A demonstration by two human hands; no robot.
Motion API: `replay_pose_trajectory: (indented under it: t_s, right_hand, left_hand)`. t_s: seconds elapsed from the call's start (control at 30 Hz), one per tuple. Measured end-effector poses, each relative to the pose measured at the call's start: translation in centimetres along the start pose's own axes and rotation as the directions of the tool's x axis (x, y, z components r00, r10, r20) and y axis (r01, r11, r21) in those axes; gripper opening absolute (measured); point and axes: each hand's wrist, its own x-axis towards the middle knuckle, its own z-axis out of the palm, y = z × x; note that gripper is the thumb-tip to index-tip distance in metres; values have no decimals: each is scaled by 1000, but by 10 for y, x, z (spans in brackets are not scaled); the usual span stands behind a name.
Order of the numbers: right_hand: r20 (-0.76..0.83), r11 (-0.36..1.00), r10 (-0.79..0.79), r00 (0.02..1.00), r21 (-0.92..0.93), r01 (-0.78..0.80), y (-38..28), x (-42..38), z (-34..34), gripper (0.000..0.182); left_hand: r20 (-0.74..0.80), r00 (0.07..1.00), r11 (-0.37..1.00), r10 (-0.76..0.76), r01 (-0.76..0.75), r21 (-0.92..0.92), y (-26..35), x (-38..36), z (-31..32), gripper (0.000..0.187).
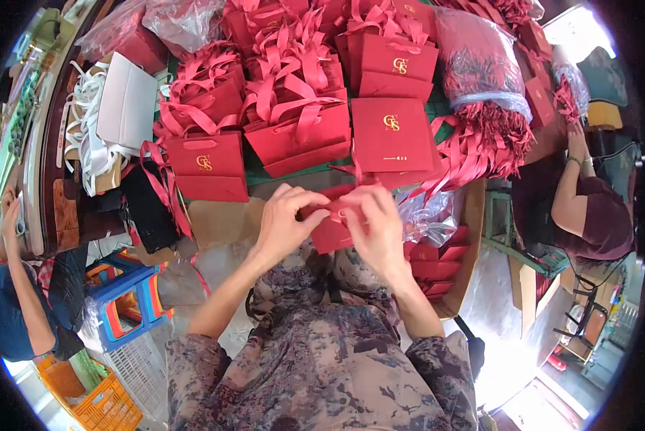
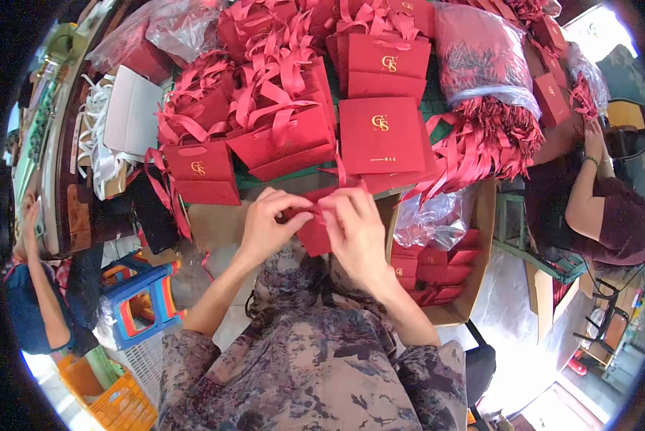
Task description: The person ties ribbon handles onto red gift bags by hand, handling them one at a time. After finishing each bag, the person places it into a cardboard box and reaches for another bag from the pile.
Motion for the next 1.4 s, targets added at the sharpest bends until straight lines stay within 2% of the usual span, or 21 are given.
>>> replay_pose_trajectory:
  t_s: [0.03,0.07,0.1,0.17,0.3,0.4,0.47,0.6,0.67,0.7,0.73,0.8,0.87,0.9,0.93,1.0,1.07,1.17,1.27,1.33,1.4]
  right_hand:
    - [-27,998,-41,999,-53,39,-3,8,-6,19]
    - [-28,998,-44,999,-56,43,-1,13,-9,19]
    - [101,997,-60,993,-35,64,2,19,-12,15]
    - [321,992,-84,944,-61,109,5,28,-14,10]
    - [486,973,-143,862,-90,213,6,47,-21,13]
    - [624,992,-89,777,-18,127,9,62,-24,18]
    - [725,996,84,683,-90,-27,8,71,-25,24]
    - [705,998,25,709,-59,23,28,69,-16,24]
    - [503,964,79,861,182,-195,42,63,-6,22]
    - [438,923,191,879,224,-313,40,65,-2,21]
    - [438,924,190,879,223,-310,38,65,-2,21]
    - [537,801,283,794,324,-504,28,63,-5,21]
    - [565,798,229,793,357,-485,29,59,-1,19]
    - [507,803,145,850,441,-400,34,56,2,18]
    - [441,799,60,896,517,-308,39,54,5,17]
    - [132,987,63,989,136,-82,43,58,-2,15]
    - [102,981,104,989,-174,-85,34,66,-20,12]
    - [174,943,69,982,-334,-7,38,61,-14,19]
    - [182,870,-46,982,-475,129,47,52,5,25]
    - [145,875,-116,983,-454,170,45,50,9,21]
    - [84,987,42,996,-159,-28,37,44,6,15]
  left_hand:
    - [-5,1000,1000,4,-4,-1,1,-3,2,16]
    - [-74,987,989,142,-138,56,3,-6,5,17]
    - [-135,950,956,282,-266,123,6,-9,6,18]
    - [-127,931,930,343,-317,187,10,-16,4,19]
    - [-101,877,858,470,-427,287,13,-20,1,24]
    - [-72,850,825,522,-482,295,13,-15,-1,24]
    - [-56,834,808,548,-512,292,10,-12,-1,24]
    - [-56,855,842,516,-493,219,7,-6,2,23]
    - [-83,878,874,471,-453,173,6,-5,5,21]
    - [-98,915,919,391,-383,92,7,-6,6,18]
    - [-105,946,951,307,-308,11,7,-7,7,16]
    - [-154,963,971,223,-233,-56,7,-4,15,17]
    - [-112,975,967,-193,169,-189,8,-2,20,23]
    - [-154,986,997,-68,61,-54,3,1,23,23]
    - [-155,985,997,-70,62,-56,1,0,27,23]
    - [-227,974,998,3,-17,-59,-1,-1,31,18]
    - [-214,977,998,-11,-3,-64,3,-1,28,16]
    - [-198,980,998,-22,10,-63,3,-1,28,14]
    - [-171,985,998,-39,30,-59,3,0,26,16]
    - [-147,987,997,-57,49,-58,3,3,24,17]
    - [-94,990,990,-101,91,-110,3,8,23,19]
